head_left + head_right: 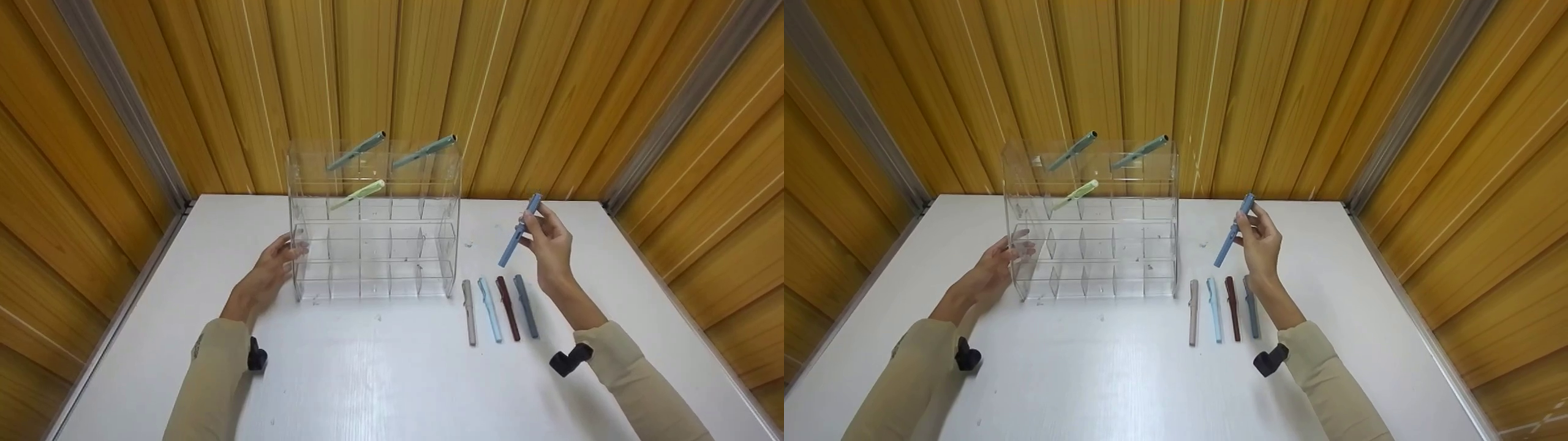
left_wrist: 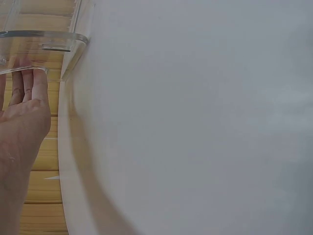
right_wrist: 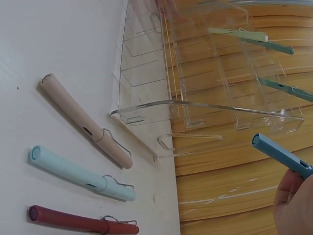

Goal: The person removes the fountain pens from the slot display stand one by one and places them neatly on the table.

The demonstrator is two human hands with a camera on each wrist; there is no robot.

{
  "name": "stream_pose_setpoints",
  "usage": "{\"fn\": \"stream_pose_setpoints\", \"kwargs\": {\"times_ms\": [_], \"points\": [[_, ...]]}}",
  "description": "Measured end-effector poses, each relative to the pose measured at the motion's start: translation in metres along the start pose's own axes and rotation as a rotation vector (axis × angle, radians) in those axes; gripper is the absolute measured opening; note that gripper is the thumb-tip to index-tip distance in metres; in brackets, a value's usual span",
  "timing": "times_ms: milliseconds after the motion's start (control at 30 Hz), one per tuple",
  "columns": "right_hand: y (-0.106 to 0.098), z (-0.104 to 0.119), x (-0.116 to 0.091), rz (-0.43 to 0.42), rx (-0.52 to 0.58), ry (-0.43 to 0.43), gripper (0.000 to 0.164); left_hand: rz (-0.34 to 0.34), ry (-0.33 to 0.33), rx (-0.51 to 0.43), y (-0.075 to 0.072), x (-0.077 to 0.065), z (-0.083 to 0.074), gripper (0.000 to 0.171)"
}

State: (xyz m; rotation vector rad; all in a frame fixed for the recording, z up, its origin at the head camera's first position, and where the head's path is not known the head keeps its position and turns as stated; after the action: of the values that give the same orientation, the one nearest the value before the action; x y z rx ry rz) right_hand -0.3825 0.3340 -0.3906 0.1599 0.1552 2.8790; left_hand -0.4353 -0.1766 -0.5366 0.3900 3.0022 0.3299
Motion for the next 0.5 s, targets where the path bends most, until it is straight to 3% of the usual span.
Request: {"fn": "stream_pose_setpoints", "kwargs": {"times_ms": [300,500], "points": [[-0.024,-0.013,-0.002,-0.039,-0.027,0.063,0.035,0.043,0.03,0.039,0.0,-0.002,-0.003,0.085],[-0.039,-0.024,-0.003,-0.077,-0.069,0.112,0.048,0.056,0.039,0.036,0.002,-0.003,-0.003,0.085]]}}
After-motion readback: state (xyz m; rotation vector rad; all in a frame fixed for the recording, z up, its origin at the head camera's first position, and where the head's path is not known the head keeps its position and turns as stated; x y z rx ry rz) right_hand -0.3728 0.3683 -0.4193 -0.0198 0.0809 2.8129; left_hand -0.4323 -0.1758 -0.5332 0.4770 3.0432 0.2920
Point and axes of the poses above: each hand's wrist, its own x-axis towards the middle knuckle, its own y-axis out of the palm, z = x × y, the point moved 10 cm from there along x, towards the middle knuckle, and after that the axes turned 7 degrees about y, right-handed, at the moved point
